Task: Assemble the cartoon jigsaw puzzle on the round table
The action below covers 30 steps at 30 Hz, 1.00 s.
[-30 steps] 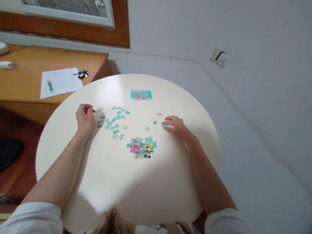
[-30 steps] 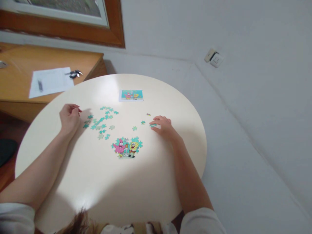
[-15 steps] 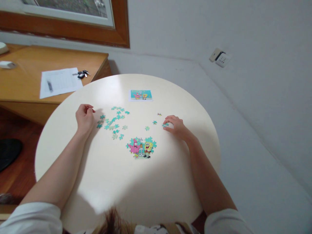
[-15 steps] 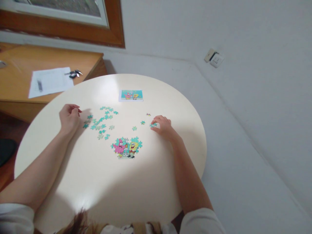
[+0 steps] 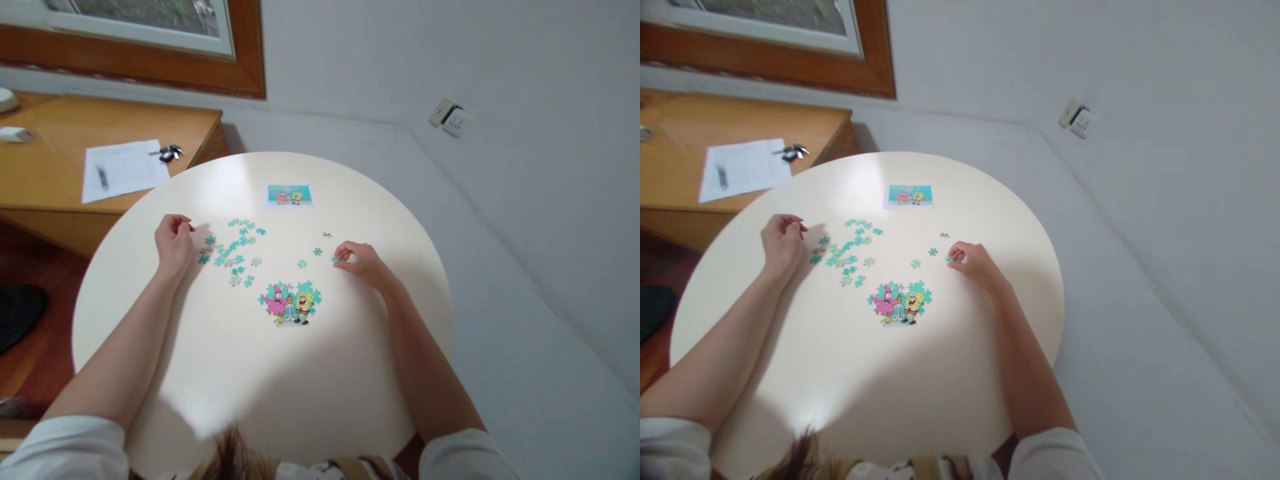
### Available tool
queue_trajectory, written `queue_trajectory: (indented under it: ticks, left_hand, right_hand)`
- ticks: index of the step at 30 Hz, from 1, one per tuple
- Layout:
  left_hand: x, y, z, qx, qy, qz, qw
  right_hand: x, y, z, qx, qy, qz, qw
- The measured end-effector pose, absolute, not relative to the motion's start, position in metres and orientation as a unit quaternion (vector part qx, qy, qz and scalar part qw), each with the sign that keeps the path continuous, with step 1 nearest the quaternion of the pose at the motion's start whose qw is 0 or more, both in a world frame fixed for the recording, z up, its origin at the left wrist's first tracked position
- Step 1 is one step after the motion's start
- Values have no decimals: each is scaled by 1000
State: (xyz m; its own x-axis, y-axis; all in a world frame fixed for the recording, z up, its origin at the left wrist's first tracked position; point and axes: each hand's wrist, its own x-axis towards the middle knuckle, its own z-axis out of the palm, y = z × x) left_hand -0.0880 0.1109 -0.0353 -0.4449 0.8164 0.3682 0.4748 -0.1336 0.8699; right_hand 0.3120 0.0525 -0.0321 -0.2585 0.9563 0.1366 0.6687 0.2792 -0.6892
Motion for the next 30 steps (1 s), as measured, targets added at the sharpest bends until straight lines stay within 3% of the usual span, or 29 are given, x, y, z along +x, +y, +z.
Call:
queue_trajectory:
  ticks: [12,21,30]
  left_hand:
    - [-81,107,-27,486,650,562,157]
    - [-81,108,-25,485,664,547,161]
    - [-83,111,-29,480,665,548,166]
  right_hand:
    - [266,30,-12,-451,-770,301,337]
    - [231,15,-16,-436,-711,453,315]
    - [229,14,-17,-432,-720,457,293]
